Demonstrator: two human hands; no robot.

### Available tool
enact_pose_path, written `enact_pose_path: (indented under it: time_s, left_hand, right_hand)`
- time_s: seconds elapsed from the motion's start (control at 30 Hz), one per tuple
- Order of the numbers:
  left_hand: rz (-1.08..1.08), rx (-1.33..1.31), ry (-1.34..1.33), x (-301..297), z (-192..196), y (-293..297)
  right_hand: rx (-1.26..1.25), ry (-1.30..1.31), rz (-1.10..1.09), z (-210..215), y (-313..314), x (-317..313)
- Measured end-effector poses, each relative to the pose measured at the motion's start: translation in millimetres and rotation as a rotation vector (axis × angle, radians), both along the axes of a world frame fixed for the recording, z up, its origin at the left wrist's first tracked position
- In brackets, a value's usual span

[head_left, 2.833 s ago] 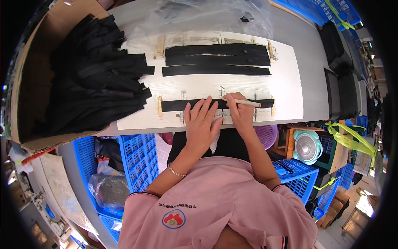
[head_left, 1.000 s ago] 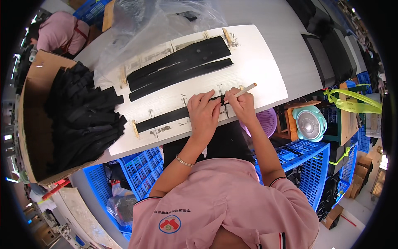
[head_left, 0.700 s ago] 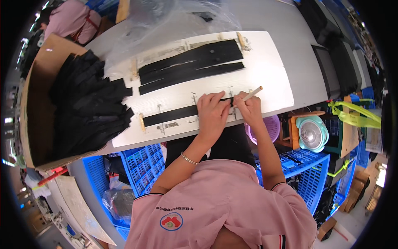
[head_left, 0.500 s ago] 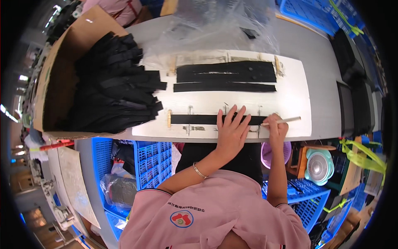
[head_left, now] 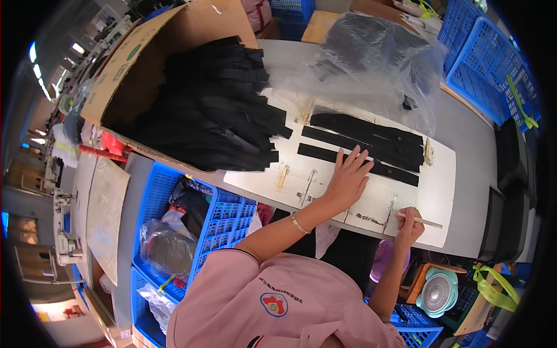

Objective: Marking specific measurement points on zipper strips using a white template board and a pen.

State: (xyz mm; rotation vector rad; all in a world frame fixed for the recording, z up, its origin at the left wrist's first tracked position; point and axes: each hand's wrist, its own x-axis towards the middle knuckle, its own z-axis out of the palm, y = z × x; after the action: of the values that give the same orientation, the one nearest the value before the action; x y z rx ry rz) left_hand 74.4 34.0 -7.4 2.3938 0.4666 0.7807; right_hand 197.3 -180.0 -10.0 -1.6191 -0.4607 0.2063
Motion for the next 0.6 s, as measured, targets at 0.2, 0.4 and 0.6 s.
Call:
enact_pose_path:
  time_s: [0.2, 0.4, 0.6]
  left_hand:
    - [0.326, 0.228, 0.003, -122, 19, 49]
    - [0.714, 0.541, 0.16, -183, 41, 122]
    - [0.486, 0.526, -0.003, -182, 47, 119]
  right_hand:
    - [0.031, 0.007, 0.031, -6, 3, 4]
    - [0.033, -0.02, 0.037, -15, -2, 14]
    - [0.089, -0.027, 0.051, -24, -3, 21]
